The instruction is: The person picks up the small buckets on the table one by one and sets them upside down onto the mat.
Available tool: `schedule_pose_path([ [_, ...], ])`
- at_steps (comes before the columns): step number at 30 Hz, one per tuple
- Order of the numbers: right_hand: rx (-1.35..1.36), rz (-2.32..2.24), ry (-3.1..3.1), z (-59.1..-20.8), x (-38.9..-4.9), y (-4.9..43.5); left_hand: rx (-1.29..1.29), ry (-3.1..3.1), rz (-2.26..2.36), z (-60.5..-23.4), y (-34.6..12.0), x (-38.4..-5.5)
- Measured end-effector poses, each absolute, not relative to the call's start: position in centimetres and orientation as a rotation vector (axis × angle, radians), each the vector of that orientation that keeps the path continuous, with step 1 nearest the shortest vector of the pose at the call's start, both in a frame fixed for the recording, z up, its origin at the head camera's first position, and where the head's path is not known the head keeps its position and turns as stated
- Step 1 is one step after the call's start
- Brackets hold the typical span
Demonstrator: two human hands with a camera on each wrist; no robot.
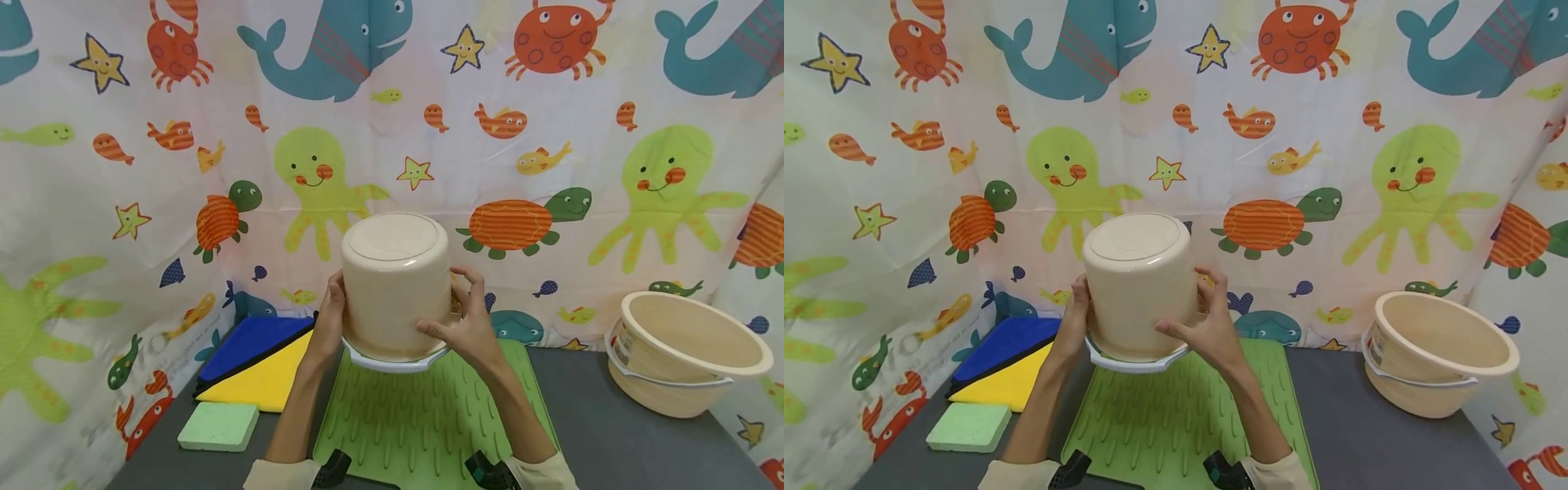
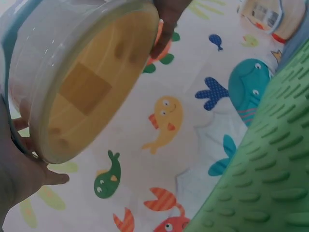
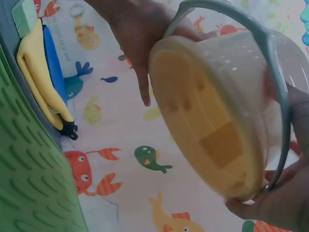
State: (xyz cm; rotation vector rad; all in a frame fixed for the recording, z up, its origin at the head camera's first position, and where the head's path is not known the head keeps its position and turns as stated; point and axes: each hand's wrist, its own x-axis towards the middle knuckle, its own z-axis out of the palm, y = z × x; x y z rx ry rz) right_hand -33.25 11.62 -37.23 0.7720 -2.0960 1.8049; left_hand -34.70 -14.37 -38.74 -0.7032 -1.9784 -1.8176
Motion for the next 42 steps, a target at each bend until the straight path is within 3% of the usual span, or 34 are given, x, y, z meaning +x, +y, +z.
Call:
schedule_pose_path([
  [6,0.781,1.764,-2.324,-37.8,-33.7,11.1,-0.72,-2.127,-1.689,-40.1,-16.0,-35.4],
  [16,0.844,1.646,-2.608,-41.4,-35.4,10.3,-1.057,-2.244,-1.652,-46.4,-17.3,-38.4],
  [24,0.858,1.567,-2.716,-44.1,-35.8,9.9,-1.002,-2.396,-1.705,-50.2,-18.1,-39.3],
  [29,0.797,1.584,-2.862,-43.7,-35.7,11.0,-0.92,-2.522,-1.78,-50.2,-18.2,-39.1],
  [35,0.949,1.662,-2.814,-43.4,-36.1,10.8,-0.81,-2.599,-1.779,-49.5,-18.5,-39.1],
  [42,1.022,1.599,-2.828,-42.9,-35.5,10.4,-0.894,-2.655,-1.752,-48.3,-19.7,-38.5],
])
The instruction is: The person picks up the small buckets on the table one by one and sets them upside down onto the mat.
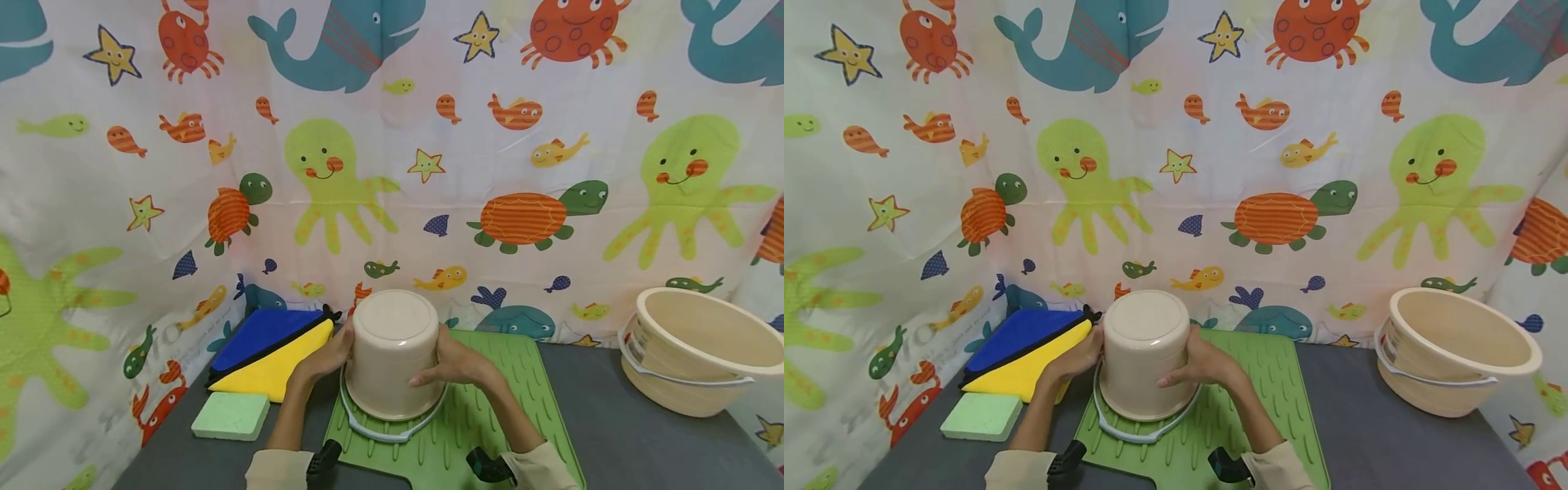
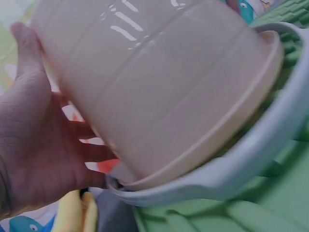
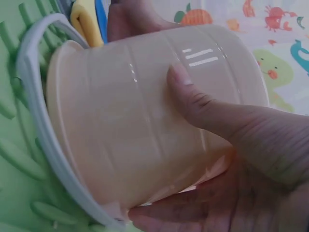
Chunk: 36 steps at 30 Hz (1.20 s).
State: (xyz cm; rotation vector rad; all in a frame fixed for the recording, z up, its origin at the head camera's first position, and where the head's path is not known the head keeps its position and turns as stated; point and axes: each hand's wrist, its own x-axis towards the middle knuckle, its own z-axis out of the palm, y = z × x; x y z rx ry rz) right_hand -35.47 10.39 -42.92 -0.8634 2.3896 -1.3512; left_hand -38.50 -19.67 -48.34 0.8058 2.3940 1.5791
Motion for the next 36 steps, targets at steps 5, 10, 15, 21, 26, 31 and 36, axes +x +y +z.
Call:
schedule_pose_path([
  [5,-0.951,-1.233,2.382,-42.2,-35.1,11.2,0.808,2.386,1.475,-47.7,-20.1,-38.3],
  [10,-1.004,-1.221,2.352,-41.5,-35.4,11.7,0.847,2.406,1.486,-46.9,-20.1,-38.1],
  [15,-1.004,-1.307,2.407,-41.0,-35.6,11.6,0.948,2.329,1.651,-45.7,-19.7,-38.0],
  [21,-0.984,-1.284,2.464,-41.1,-35.4,11.3,0.903,2.255,1.698,-44.7,-19.4,-37.4],
  [26,-1.022,-1.29,2.45,-41.3,-35.1,11.2,0.924,2.284,1.653,-43.9,-19.2,-36.8],
  [31,-1.069,-1.296,2.422,-41.4,-35.2,11.2,0.889,2.355,1.619,-43.5,-18.8,-36.5],
  [36,-1.064,-1.288,2.412,-41.4,-35.3,11.4,0.829,2.369,1.639,-43.5,-18.6,-36.5],
])
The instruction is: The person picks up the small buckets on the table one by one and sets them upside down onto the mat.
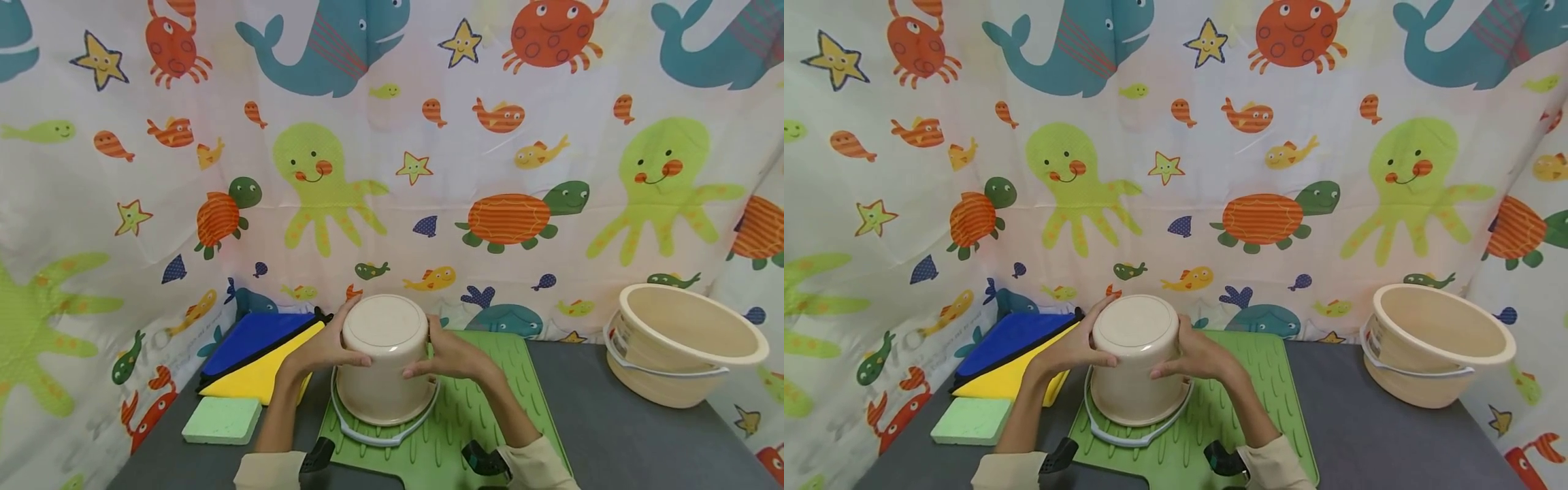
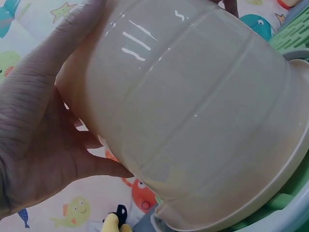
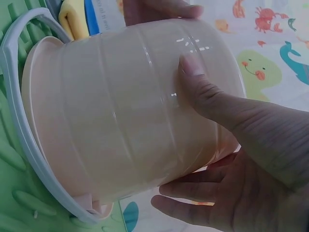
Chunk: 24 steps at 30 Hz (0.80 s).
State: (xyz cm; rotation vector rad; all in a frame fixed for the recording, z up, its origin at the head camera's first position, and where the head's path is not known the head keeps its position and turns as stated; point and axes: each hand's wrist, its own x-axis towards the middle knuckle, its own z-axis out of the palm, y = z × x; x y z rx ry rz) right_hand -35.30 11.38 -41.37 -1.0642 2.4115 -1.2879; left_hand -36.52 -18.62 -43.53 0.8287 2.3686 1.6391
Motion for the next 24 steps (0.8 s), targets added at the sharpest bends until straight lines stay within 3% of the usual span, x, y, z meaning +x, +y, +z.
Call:
schedule_pose_path([
  [9,-1.075,-1.286,2.415,-41.8,-35.4,11.6,0.948,2.257,1.688,-44.0,-18.6,-37.1],
  [24,-0.957,-1.308,2.439,-42.4,-35.2,11.6,0.899,2.31,1.66,-44.2,-18.8,-36.7],
])
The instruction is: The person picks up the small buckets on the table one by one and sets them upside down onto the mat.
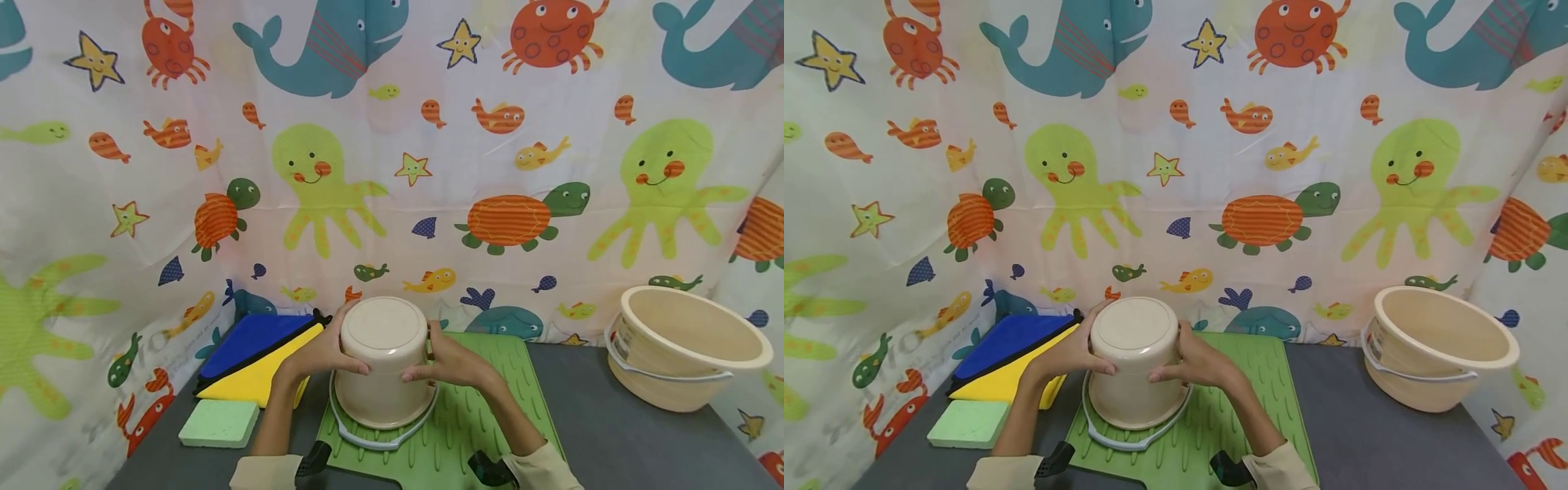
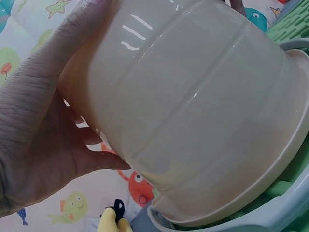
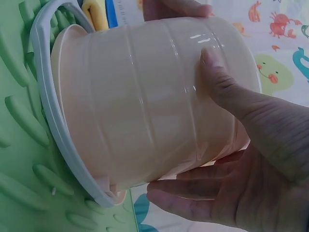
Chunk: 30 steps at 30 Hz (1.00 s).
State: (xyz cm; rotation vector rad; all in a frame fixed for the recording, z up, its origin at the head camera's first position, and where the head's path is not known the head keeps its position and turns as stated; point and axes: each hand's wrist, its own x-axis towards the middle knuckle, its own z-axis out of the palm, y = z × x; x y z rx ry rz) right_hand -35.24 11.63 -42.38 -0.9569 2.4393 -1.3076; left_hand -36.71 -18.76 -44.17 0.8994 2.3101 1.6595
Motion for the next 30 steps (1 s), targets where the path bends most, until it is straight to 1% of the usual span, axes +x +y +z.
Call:
schedule_pose_path([
  [15,-0.947,-1.355,2.379,-42.3,-35.1,12.2,0.883,2.298,1.646,-44.4,-18.9,-36.8],
  [19,-0.915,-1.314,2.394,-41.7,-35.0,12.7,0.887,2.302,1.642,-44.4,-18.9,-36.8],
  [26,-0.777,-1.282,2.416,-40.3,-34.6,13.9,0.876,2.303,1.652,-44.2,-19.0,-36.8],
  [30,-0.781,-1.249,2.482,-39.3,-34.1,15.2,0.874,2.297,1.649,-44.2,-19.0,-36.8],
])
